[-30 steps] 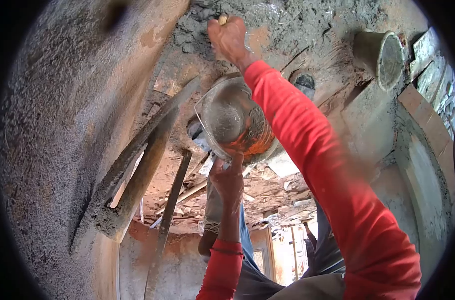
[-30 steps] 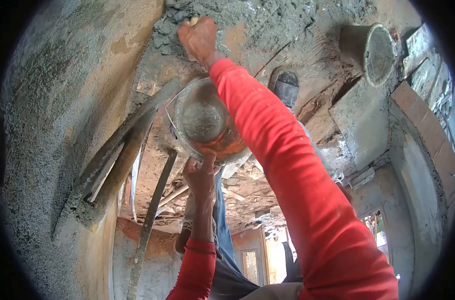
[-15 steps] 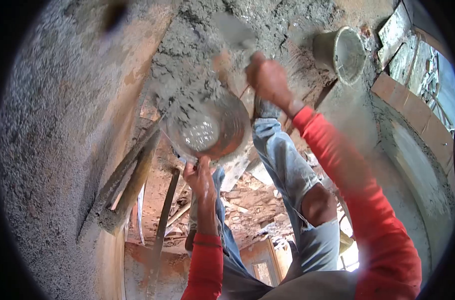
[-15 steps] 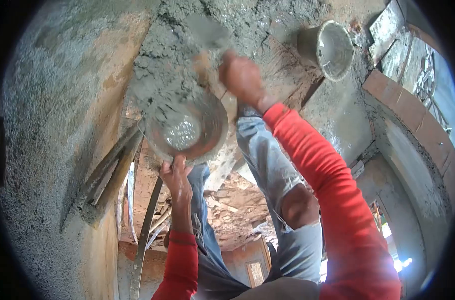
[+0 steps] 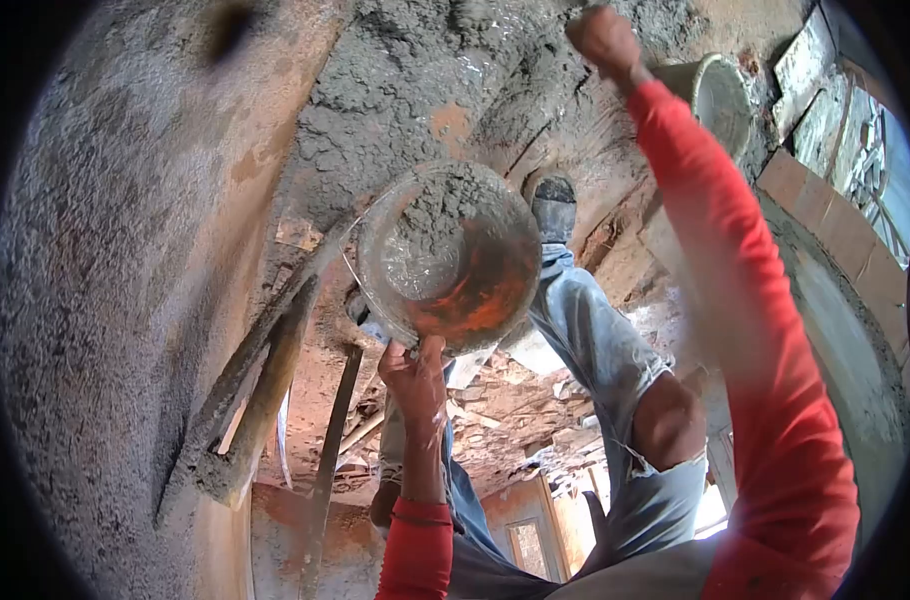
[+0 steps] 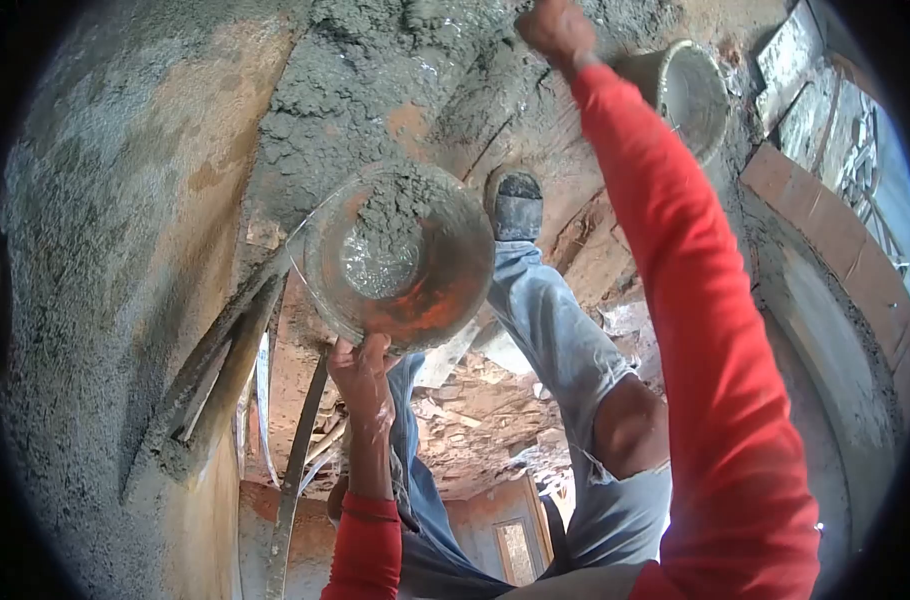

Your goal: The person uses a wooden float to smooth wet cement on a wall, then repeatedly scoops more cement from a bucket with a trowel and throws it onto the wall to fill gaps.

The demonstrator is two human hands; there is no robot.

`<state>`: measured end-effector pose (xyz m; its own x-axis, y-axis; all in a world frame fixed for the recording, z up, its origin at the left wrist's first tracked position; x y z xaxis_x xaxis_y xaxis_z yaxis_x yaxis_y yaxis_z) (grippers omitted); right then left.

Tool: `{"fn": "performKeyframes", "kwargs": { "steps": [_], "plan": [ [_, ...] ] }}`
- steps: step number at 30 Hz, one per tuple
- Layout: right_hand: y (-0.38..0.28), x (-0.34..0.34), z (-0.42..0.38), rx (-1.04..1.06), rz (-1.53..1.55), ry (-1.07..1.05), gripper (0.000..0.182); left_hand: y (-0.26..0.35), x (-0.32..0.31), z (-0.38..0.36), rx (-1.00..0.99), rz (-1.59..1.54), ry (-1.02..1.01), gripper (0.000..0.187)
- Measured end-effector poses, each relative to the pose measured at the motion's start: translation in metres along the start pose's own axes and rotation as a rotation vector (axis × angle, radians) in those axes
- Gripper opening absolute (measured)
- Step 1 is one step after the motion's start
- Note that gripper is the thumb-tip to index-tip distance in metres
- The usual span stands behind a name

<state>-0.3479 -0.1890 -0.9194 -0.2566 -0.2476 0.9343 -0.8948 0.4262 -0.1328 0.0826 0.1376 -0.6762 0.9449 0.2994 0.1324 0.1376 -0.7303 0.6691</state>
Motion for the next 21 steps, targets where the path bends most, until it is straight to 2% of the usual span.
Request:
{"fn": "performKeyframes", "kwargs": {
  "steps": [1,2,3,5,7,9,10,13,14,17,18,20,21],
  "plan": [
    [0.008,-0.003,0.034,0.102,0.026,0.035,0.029,0.000,-0.001,0.005,-0.031,0.002,-0.009,0.027],
    [-0.063,0.051,0.015,-0.385,0.188,-0.221,0.036,0.005,-0.005,0.009,-0.039,-0.013,0.003,0.025],
    [-0.067,0.034,0.041,-0.388,0.165,-0.273,0.036,0.014,-0.009,0.005,-0.034,-0.022,0.019,0.023],
    [-0.096,0.043,0.028,-0.128,0.160,-0.324,0.035,0.014,-0.014,0.006,-0.022,-0.052,0.023,0.023],
    [-0.100,-0.016,0.049,0.059,0.046,-0.238,0.035,0.007,-0.006,0.003,0.006,-0.072,0.014,0.027],
    [-0.115,-0.044,0.046,0.497,-0.077,-0.110,0.034,0.006,-0.010,0.009,0.019,-0.096,0.029,0.029],
    [-0.109,-0.068,0.046,0.487,0.133,-0.047,0.031,0.007,-0.011,0.011,0.029,-0.105,0.039,0.030],
    [-0.115,-0.049,0.013,0.307,0.351,-0.100,0.028,0.015,-0.020,0.016,0.047,-0.050,0.066,0.030],
    [-0.123,-0.010,-0.009,0.239,0.512,-0.335,0.025,0.013,-0.019,0.014,0.059,-0.027,0.085,0.029],
    [-0.097,-0.013,-0.032,0.568,0.358,0.075,0.032,0.007,-0.024,0.018,0.076,-0.015,0.130,0.029],
    [-0.096,0.003,-0.053,0.483,0.312,-0.039,0.028,0.009,-0.027,0.020,0.076,-0.033,0.156,0.028],
    [-0.100,0.027,-0.096,0.429,0.018,-0.179,0.023,0.002,-0.022,0.021,0.071,-0.053,0.159,0.028],
    [-0.097,0.039,-0.124,0.562,0.019,-0.072,0.022,0.006,-0.024,0.022,0.075,-0.040,0.147,0.026]
  ]
}}
Point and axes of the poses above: each hand's wrist, its own z-axis towards the middle knuckle, its own x-axis out of the back of the hand, y = z × x, the point moved 1 cm from there along z, towards the middle knuckle, and after that the axes turned 14 degrees about -x, right-handed, at the moved point
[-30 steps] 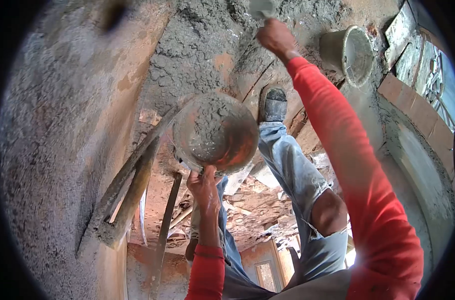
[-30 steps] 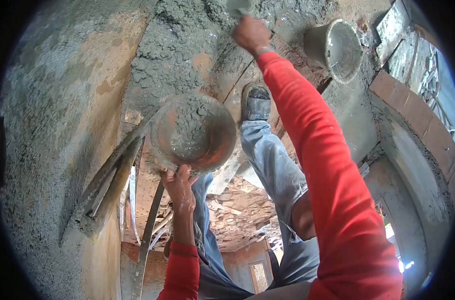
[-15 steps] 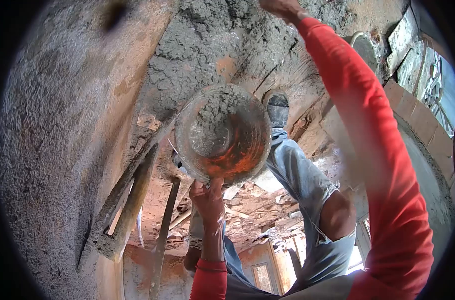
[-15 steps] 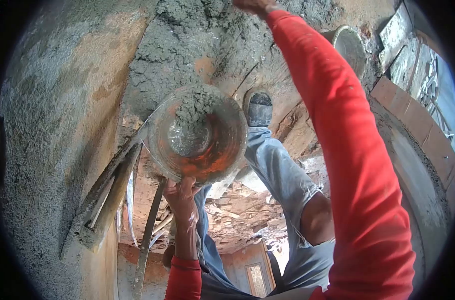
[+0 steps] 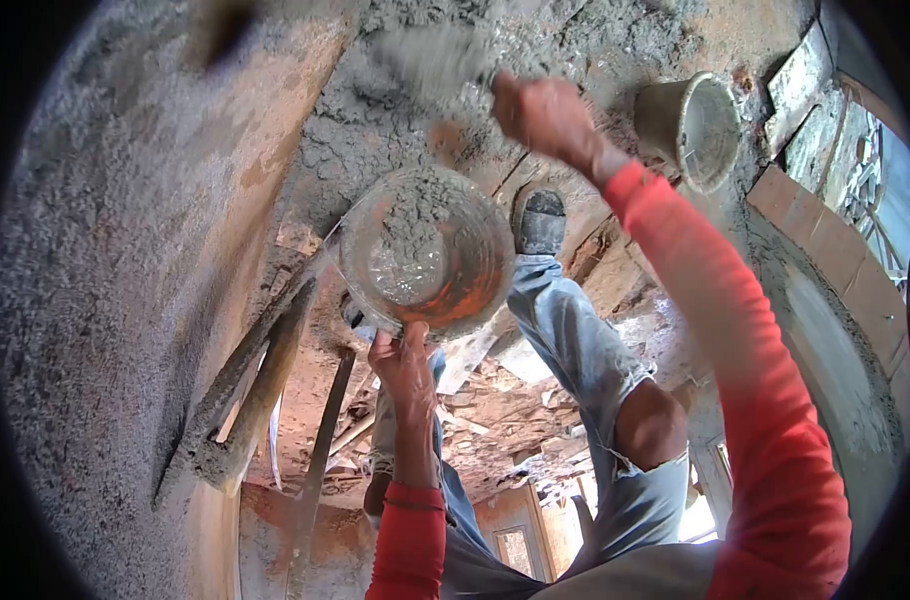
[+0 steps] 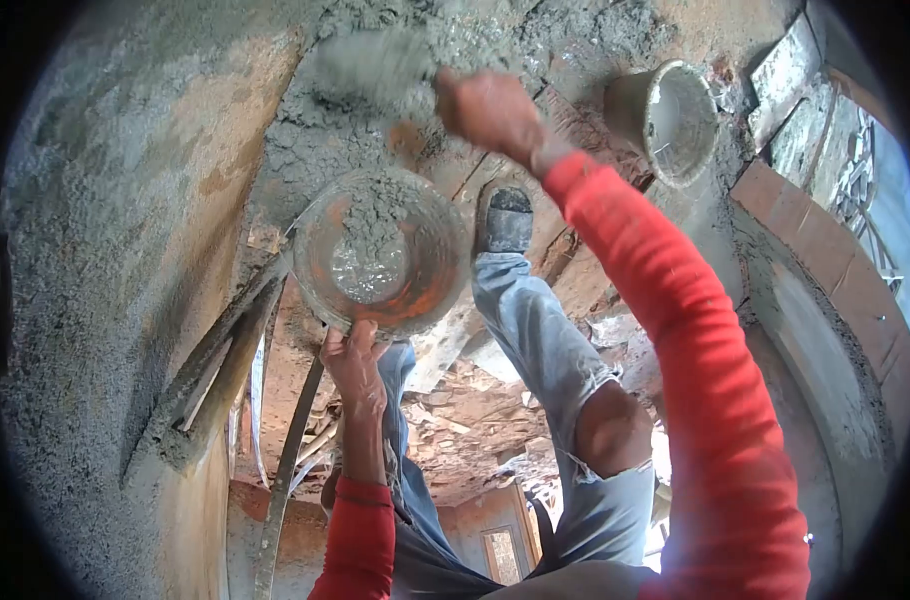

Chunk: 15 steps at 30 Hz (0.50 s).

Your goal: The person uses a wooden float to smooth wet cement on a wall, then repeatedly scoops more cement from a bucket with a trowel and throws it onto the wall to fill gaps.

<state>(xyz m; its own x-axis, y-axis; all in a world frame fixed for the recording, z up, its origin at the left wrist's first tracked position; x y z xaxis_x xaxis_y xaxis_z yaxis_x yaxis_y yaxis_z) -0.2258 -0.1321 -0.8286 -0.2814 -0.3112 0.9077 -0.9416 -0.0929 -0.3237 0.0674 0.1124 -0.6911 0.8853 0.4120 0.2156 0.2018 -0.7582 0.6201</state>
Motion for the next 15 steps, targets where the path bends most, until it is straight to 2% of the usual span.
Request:
{"fn": "performKeyframes", "kwargs": {
  "steps": [1,2,4,6,8,11,12,14,15],
  "plan": [
    [-0.015,0.014,-0.019,0.064,0.007,-0.053,0.021,0.004,-0.001,0.000,0.002,0.016,-0.012,0.025],
    [-0.018,0.017,-0.030,0.169,-0.015,-0.019,0.021,0.006,-0.003,0.002,0.001,0.033,-0.021,0.024],
    [-0.003,0.018,-0.018,-0.043,-0.109,-0.052,0.022,0.010,0.000,-0.003,0.028,0.037,0.010,0.027],
    [0.033,0.020,0.034,-0.388,-0.139,0.038,0.017,0.012,0.002,0.001,0.028,0.012,0.032,0.028],
    [0.069,0.022,0.079,-0.337,-0.174,0.173,0.015,0.014,0.006,0.003,0.044,0.006,0.035,0.024],
    [0.067,-0.026,0.117,-0.293,-0.250,0.043,0.028,0.006,0.016,0.004,0.082,0.056,0.019,0.016],
    [0.057,-0.033,0.109,-0.169,-0.283,-0.002,0.029,0.006,0.018,0.002,0.082,0.083,0.026,0.016],
    [0.033,-0.033,0.079,-0.088,-0.218,0.088,0.016,0.011,0.012,0.002,0.076,0.121,0.027,0.017],
    [0.025,-0.027,0.064,-0.215,-0.143,0.016,0.020,0.011,0.011,0.002,0.086,0.084,0.043,0.017]
  ]
}}
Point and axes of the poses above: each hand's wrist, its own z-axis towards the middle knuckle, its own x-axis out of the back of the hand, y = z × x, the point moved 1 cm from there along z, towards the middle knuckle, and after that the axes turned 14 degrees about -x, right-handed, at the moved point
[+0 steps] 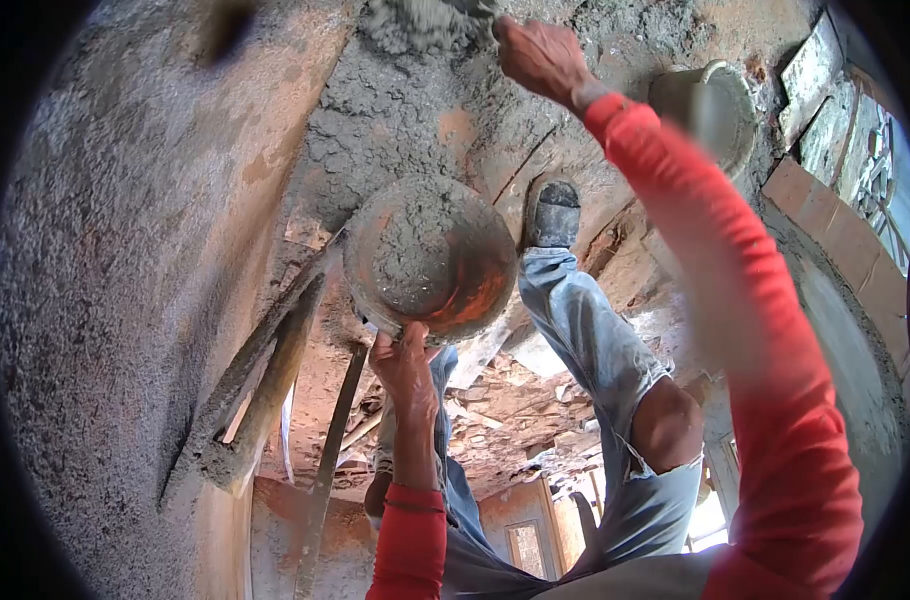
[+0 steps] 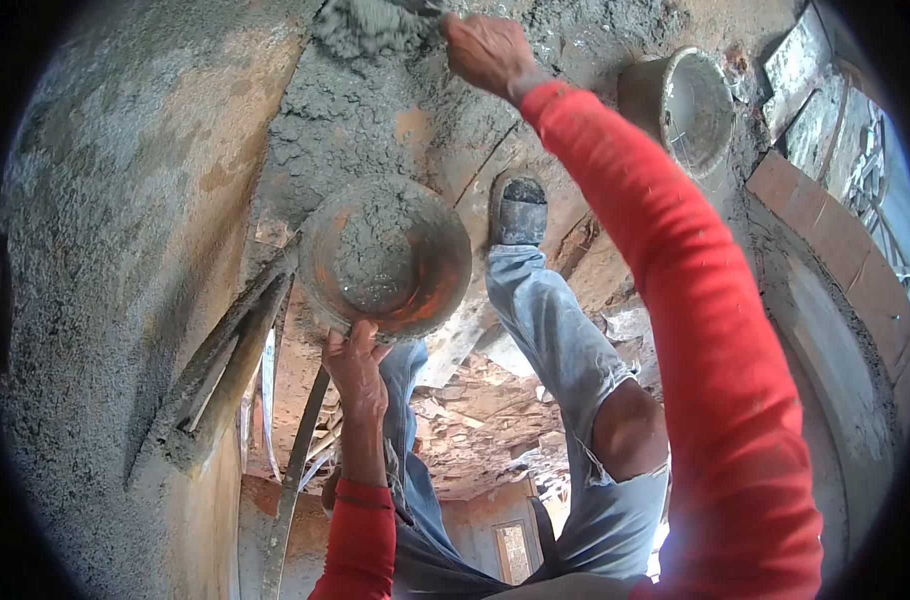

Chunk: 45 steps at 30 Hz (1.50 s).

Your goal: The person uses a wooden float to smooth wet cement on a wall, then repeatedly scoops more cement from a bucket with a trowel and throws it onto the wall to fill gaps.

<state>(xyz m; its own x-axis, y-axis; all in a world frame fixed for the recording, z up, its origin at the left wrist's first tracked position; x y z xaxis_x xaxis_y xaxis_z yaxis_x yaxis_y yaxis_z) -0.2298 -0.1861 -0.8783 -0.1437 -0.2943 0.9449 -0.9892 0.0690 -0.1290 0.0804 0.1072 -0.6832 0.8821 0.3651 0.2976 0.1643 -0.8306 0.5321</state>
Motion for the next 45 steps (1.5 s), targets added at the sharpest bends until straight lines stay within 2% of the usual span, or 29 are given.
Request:
{"fn": "performKeyframes", "kwargs": {
  "steps": [2,5,6,7,9,11,15,16,19,22,25,30,33,36,38,39,40,43,44,45],
  "plan": [
    [-0.008,0.006,-0.026,-0.241,0.138,-0.184,0.029,0.002,-0.001,-0.003,-0.022,-0.022,0.002,0.018],
    [-0.015,-0.030,-0.036,-0.563,0.377,-0.170,0.035,-0.008,0.000,0.005,-0.068,-0.038,-0.052,0.020],
    [-0.033,-0.037,-0.031,-0.508,0.380,-0.257,0.037,-0.009,0.008,0.001,-0.066,-0.021,-0.069,0.021],
    [-0.053,-0.046,-0.029,-0.620,0.545,-0.348,0.036,-0.010,0.011,-0.001,-0.061,-0.011,-0.062,0.022],
    [-0.087,-0.047,-0.021,-0.582,0.605,-0.380,0.038,-0.002,0.002,-0.004,-0.062,-0.010,-0.048,0.023],
    [-0.108,-0.078,-0.014,-0.465,0.674,-0.337,0.040,-0.012,0.011,-0.001,-0.079,-0.025,-0.080,0.024],
    [-0.140,-0.087,-0.016,-0.312,0.687,-0.247,0.042,-0.018,0.009,0.001,-0.097,-0.015,-0.096,0.024],
    [-0.143,-0.099,-0.022,-0.398,0.856,-0.114,0.039,-0.018,0.009,0.001,-0.089,0.003,-0.097,0.024],
    [-0.142,-0.053,-0.042,-0.572,1.233,-0.353,0.035,-0.019,0.007,0.001,-0.087,-0.006,-0.106,0.022],
    [-0.127,-0.045,-0.061,-0.389,0.919,-0.077,0.031,-0.011,0.001,-0.002,-0.051,0.004,-0.059,0.022],
    [-0.110,0.001,-0.109,-0.276,0.614,-0.005,0.032,-0.019,0.007,0.001,-0.067,-0.047,-0.075,0.021],
    [-0.069,0.055,-0.178,0.161,0.205,-0.326,0.035,-0.018,0.007,0.000,-0.087,-0.048,-0.054,0.022],
    [-0.046,0.027,-0.165,-0.399,0.348,-0.296,0.034,-0.024,0.015,-0.001,-0.080,-0.047,-0.018,0.023],
    [-0.033,-0.042,-0.131,-0.443,0.347,-0.280,0.033,-0.038,0.024,-0.012,-0.041,-0.078,-0.002,0.026],
    [-0.081,-0.065,-0.125,-0.612,0.544,-0.270,0.034,-0.055,0.037,-0.016,-0.005,-0.018,0.005,0.030],
    [-0.104,-0.095,-0.117,-0.475,0.603,-0.245,0.034,-0.062,0.041,-0.016,0.015,0.009,0.013,0.032],
    [-0.140,-0.096,-0.118,-0.607,0.631,-0.127,0.036,-0.055,0.042,-0.021,0.017,0.047,0.049,0.033],
    [-0.181,-0.138,-0.116,-0.589,0.677,0.224,0.038,-0.072,0.052,-0.023,0.070,0.027,0.039,0.032],
    [-0.183,-0.134,-0.119,-0.456,0.843,0.267,0.039,-0.076,0.052,-0.025,0.065,0.050,0.046,0.030],
    [-0.189,-0.138,-0.125,-0.431,0.899,0.235,0.038,-0.077,0.054,-0.026,0.071,0.057,0.041,0.030]
  ]
}}
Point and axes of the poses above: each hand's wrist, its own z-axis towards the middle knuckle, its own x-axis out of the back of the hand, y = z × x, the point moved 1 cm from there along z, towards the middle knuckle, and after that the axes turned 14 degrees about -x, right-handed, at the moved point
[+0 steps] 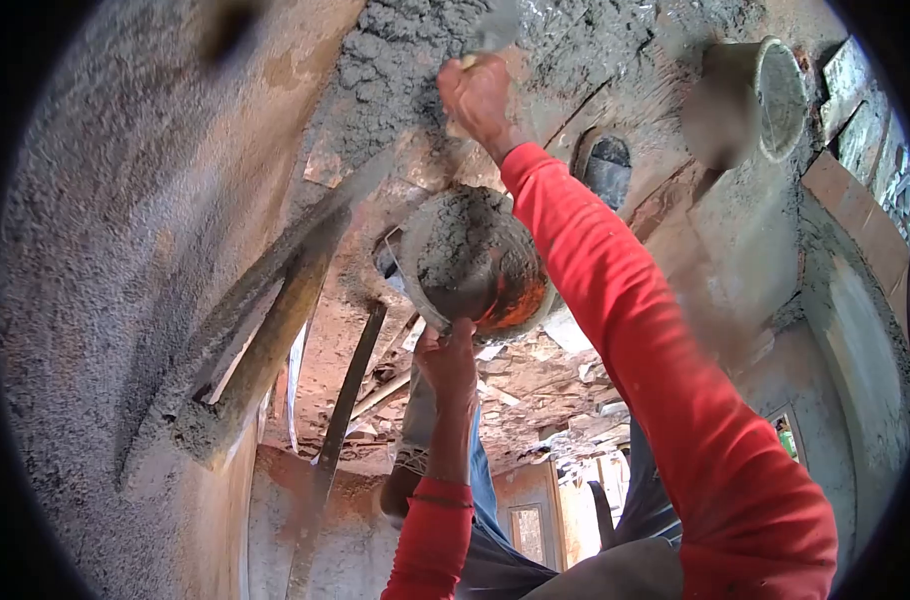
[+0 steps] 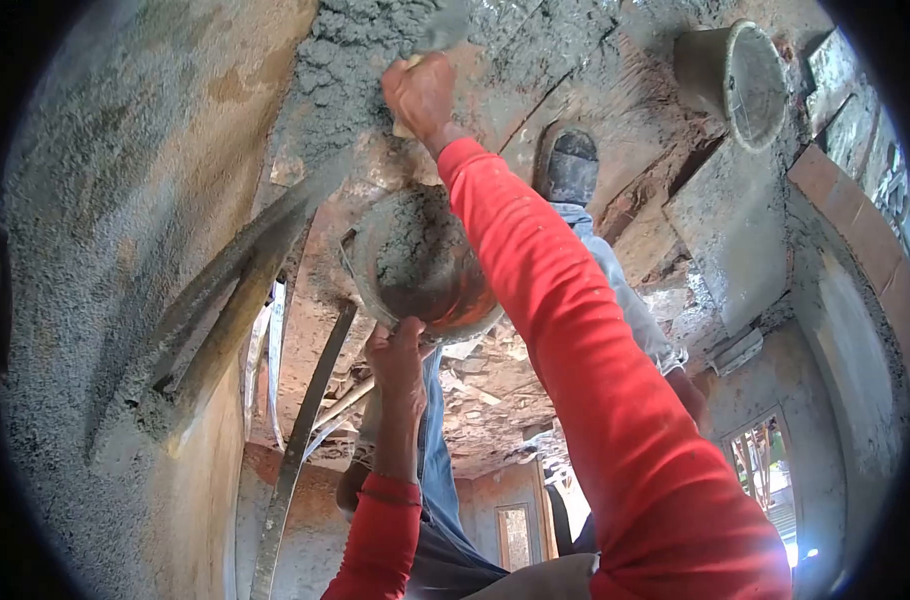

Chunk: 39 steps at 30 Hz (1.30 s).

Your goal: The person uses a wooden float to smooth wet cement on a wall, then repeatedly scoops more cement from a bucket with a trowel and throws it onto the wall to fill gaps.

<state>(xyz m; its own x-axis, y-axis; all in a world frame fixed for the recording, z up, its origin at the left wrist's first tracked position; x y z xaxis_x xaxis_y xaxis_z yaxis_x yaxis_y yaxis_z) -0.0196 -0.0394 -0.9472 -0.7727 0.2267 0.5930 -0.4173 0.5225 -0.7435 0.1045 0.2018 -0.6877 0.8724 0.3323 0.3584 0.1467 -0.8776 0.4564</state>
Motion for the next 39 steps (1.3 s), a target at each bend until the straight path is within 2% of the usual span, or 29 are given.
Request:
{"fn": "performKeyframes", "kwargs": {
  "steps": [2,6,7,9,12,13,16,17,20,22,24,27,30,34,35,38,39],
  "plan": [
    [-0.007,-0.004,-0.011,0.007,0.090,-0.087,0.036,0.000,0.002,-0.002,0.008,0.006,-0.020,0.030],
    [-0.047,-0.045,-0.014,-0.392,0.302,-0.160,0.034,-0.014,0.005,0.003,-0.077,0.060,-0.043,0.026],
    [-0.062,-0.059,-0.006,-0.366,0.314,-0.109,0.034,-0.009,0.004,0.002,-0.019,0.109,-0.058,0.023],
    [-0.086,-0.085,0.006,-0.325,0.334,-0.016,0.034,-0.009,0.004,0.010,-0.089,0.118,-0.105,0.022],
    [-0.074,-0.110,0.007,-0.401,0.553,-0.026,0.032,-0.004,0.004,0.009,-0.131,0.017,-0.130,0.021],
    [-0.066,-0.095,0.006,-0.315,0.515,-0.134,0.032,0.003,0.002,0.006,-0.127,-0.018,-0.127,0.022],
    [-0.098,-0.010,-0.008,-0.439,0.581,-0.331,0.034,0.009,-0.005,0.002,-0.110,-0.113,-0.086,0.027],
    [-0.101,0.010,-0.008,-0.425,0.514,-0.354,0.035,0.013,-0.009,0.001,-0.093,-0.123,-0.060,0.026],
    [-0.101,0.085,-0.005,-0.085,0.100,-0.279,0.034,0.020,-0.017,0.000,-0.097,-0.148,-0.059,0.023],
    [-0.101,0.142,-0.012,0.054,-0.019,-0.356,0.033,0.022,-0.024,0.000,-0.134,-0.155,-0.052,0.022],
    [-0.107,0.199,-0.030,0.129,-0.250,-0.451,0.034,0.031,-0.031,-0.003,-0.182,-0.114,-0.070,0.019],
    [-0.101,0.268,-0.037,0.361,-0.660,-0.669,0.029,0.054,-0.059,-0.009,-0.200,-0.072,-0.081,0.020],
    [-0.106,0.329,-0.033,0.325,-0.672,-0.641,0.035,0.090,-0.099,-0.020,-0.212,-0.104,-0.117,0.018],
    [-0.097,0.400,-0.006,0.251,-0.654,-0.477,0.030,0.137,-0.162,-0.039,-0.291,-0.124,-0.223,0.019],
    [-0.093,0.414,0.001,0.362,-0.632,-0.450,0.028,0.145,-0.176,-0.043,-0.319,-0.168,-0.278,0.022],
    [-0.083,0.457,0.003,0.100,-0.585,-0.374,0.025,0.162,-0.191,-0.046,-0.447,-0.050,-0.396,0.026],
    [-0.072,0.469,0.004,0.111,-0.585,-0.341,0.023,0.150,-0.189,-0.024,-0.404,-0.052,-0.409,0.028]
  ]
}}
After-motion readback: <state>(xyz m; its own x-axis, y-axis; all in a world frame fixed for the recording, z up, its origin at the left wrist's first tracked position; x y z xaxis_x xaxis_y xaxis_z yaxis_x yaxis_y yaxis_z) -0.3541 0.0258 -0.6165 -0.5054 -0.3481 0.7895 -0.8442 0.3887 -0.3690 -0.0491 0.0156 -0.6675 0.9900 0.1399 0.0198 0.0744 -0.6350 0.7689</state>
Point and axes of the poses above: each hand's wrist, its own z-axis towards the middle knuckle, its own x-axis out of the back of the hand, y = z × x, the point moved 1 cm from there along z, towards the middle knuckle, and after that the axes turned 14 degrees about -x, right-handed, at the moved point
